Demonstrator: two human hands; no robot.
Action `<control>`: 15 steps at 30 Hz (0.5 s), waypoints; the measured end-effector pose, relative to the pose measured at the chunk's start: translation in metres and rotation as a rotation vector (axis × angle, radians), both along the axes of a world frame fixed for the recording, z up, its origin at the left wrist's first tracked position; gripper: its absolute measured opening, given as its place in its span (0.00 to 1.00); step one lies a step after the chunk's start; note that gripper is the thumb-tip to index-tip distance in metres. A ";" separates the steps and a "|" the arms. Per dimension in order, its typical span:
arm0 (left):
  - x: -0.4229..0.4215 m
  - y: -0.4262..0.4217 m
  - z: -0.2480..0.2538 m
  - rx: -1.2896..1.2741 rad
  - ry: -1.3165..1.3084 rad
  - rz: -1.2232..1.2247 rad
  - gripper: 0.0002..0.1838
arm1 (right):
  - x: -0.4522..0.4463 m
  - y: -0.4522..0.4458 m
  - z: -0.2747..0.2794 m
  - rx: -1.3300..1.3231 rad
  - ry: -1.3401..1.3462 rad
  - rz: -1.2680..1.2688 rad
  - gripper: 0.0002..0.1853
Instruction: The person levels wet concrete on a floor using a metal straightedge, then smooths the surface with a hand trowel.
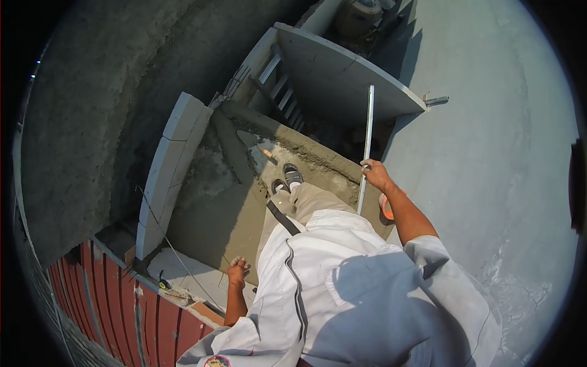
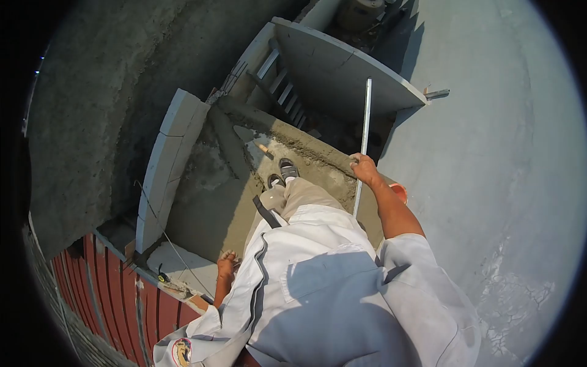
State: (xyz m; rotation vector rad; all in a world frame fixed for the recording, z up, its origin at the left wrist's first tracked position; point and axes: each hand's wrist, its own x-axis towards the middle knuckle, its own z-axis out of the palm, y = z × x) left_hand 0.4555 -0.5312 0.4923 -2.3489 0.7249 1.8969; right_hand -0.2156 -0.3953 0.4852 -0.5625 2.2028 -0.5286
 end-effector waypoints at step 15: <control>-0.154 -0.349 -0.003 -0.214 0.067 -0.864 0.28 | 0.440 0.323 -0.079 0.312 -0.307 -1.313 0.12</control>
